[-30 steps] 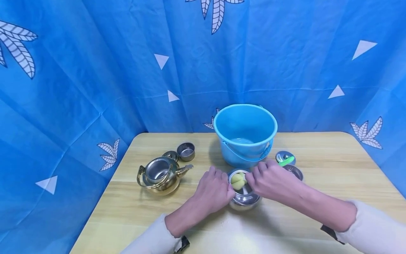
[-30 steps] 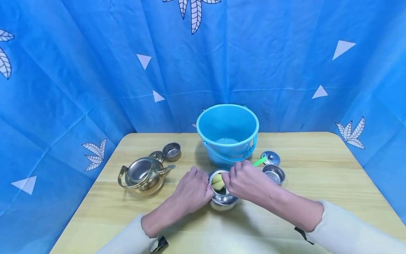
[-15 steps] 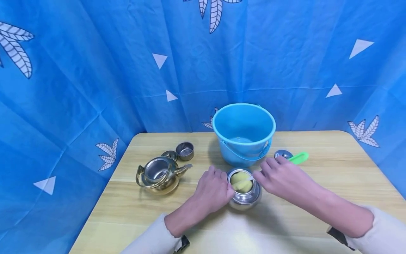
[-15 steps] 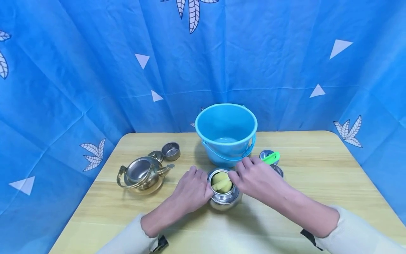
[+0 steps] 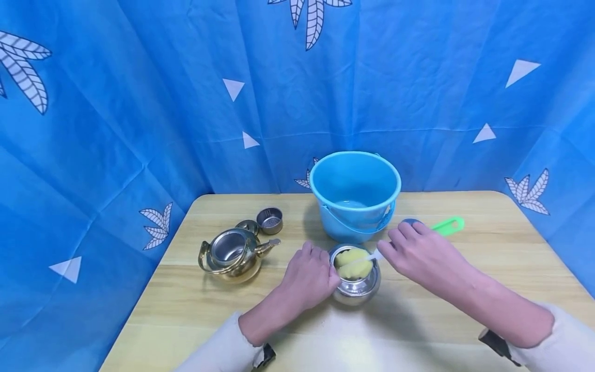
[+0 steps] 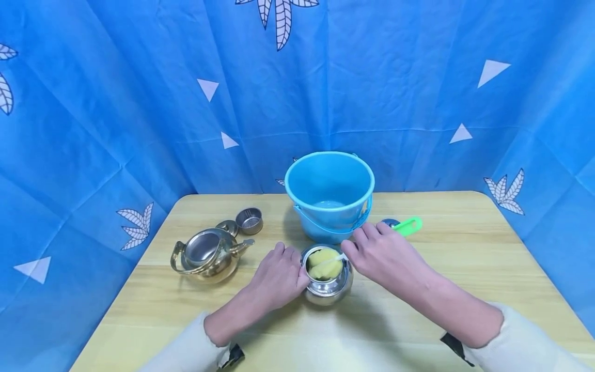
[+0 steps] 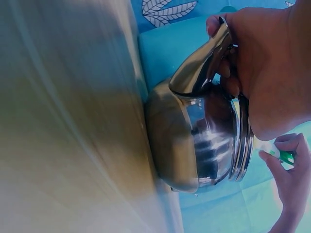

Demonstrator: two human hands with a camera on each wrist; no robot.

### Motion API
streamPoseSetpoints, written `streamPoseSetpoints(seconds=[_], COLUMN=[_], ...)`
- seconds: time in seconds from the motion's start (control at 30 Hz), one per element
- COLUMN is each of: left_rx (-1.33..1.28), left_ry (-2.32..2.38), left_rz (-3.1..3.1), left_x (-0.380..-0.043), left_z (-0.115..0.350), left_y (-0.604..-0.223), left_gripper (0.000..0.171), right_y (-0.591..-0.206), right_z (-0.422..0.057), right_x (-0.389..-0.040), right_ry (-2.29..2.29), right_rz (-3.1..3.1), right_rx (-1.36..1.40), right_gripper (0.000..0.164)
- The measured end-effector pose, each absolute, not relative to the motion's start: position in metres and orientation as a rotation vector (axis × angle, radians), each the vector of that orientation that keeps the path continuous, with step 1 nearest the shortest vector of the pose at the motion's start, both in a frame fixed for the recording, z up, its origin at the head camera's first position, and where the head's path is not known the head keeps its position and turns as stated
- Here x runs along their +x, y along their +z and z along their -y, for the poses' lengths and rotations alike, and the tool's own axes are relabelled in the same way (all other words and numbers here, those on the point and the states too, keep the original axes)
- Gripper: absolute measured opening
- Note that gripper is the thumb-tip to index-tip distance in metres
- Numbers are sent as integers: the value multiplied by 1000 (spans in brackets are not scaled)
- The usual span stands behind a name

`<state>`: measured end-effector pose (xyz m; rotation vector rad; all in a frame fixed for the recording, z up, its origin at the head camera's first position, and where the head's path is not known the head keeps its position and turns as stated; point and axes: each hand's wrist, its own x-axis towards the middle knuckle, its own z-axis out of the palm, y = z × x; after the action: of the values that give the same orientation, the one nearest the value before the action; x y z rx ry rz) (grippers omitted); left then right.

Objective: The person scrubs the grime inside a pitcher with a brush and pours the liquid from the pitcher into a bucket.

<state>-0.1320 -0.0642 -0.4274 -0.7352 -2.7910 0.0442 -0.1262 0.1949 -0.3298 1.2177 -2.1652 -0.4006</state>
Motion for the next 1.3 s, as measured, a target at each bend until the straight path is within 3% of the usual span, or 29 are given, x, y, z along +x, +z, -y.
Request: streamPoseSetpoints(seconds=[0.53,0.6,0.73,0.87,1.3], left_rx=[-741,-740,-740,-741,-719], left_ry=[78,78,77,94,117], left_rz=[2742,2746,2749,2754,2800], left_x=[-131,-131,-130,-131,-133], left_z=[66,66,66,64,60], left_y=[-428,-428,-428,-428,-427], left_gripper=[30,30,31,32,34], right_y=[-327,-328,-328,-327,-330], right_z=[-205,-207,-213,-219,-236], right_x=[-129,-129,-126,-125,-131], right_ry=[-351,-338,-314,-316,-78], right_rz=[2165,2180,2237,2301,2430], right_rx=[1149,1150,1132,1077,996], right_gripper=[45,41,11,49,33])
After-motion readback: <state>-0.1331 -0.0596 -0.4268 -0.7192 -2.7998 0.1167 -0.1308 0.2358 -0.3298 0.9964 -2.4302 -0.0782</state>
